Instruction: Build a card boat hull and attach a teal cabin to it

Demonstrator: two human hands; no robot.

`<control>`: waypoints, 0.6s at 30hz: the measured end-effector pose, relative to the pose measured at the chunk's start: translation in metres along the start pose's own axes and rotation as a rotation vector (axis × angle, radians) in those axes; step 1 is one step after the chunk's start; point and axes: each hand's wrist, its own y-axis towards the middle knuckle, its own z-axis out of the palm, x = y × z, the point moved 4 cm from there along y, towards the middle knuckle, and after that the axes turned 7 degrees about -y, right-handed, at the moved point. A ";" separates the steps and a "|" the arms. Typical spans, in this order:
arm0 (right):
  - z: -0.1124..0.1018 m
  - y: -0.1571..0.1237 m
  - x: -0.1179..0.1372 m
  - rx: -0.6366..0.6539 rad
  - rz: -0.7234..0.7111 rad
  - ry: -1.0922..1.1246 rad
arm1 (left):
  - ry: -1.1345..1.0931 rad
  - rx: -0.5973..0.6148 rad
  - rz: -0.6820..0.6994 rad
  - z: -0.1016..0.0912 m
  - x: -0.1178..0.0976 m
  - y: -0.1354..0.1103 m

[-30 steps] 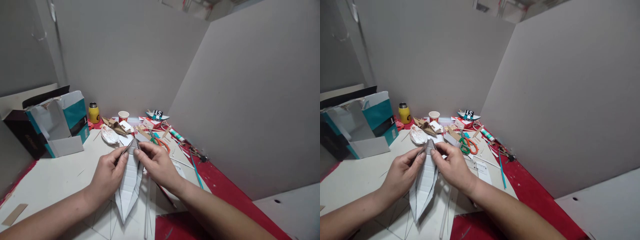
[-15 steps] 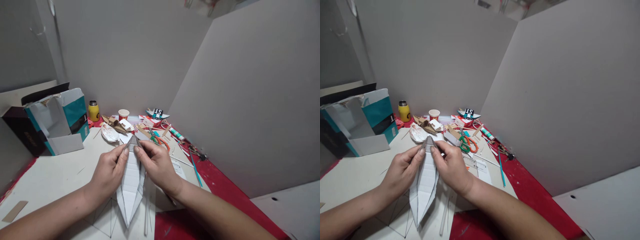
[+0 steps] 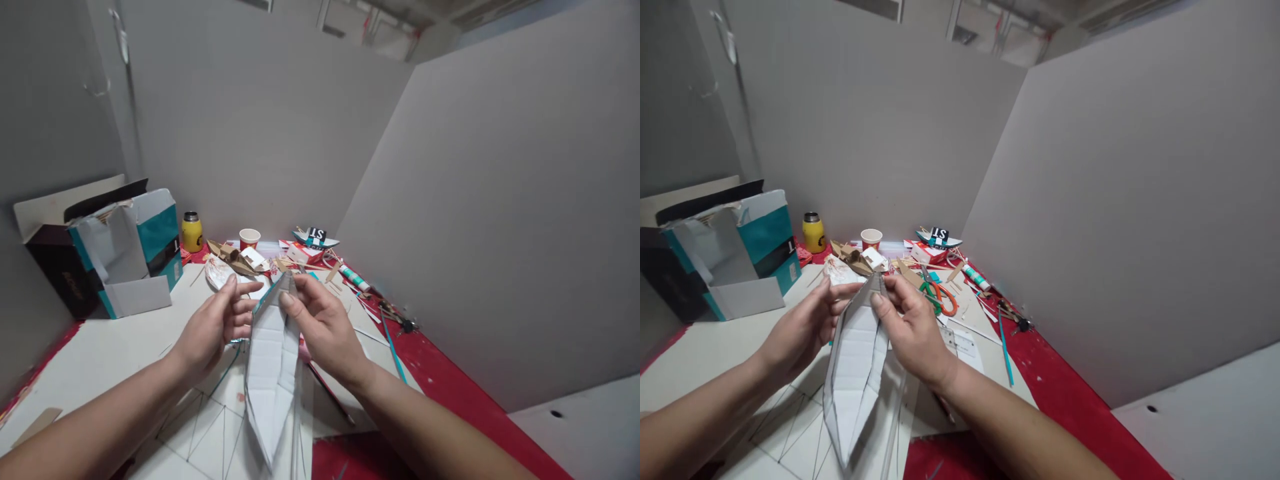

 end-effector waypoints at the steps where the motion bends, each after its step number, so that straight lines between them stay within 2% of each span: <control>1: -0.001 0.001 0.000 0.021 -0.003 0.002 | -0.070 0.051 -0.046 0.002 0.002 0.001; 3: -0.001 0.002 0.000 0.062 -0.006 0.007 | -0.176 0.165 -0.113 0.011 0.006 -0.002; 5: 0.000 0.002 -0.001 0.088 0.024 0.041 | -0.227 0.201 -0.148 0.021 0.009 -0.007; 9: 0.004 0.000 0.000 0.129 0.131 0.141 | -0.207 0.094 -0.199 0.028 0.012 -0.016; 12: 0.005 -0.002 0.005 0.184 0.189 0.179 | -0.183 0.094 -0.275 0.026 0.014 -0.018; 15: 0.003 -0.002 0.013 0.221 0.194 0.161 | -0.142 0.095 -0.305 0.020 0.015 -0.019; 18: 0.000 0.000 0.020 0.264 0.183 0.081 | -0.092 0.046 -0.309 0.015 0.015 -0.019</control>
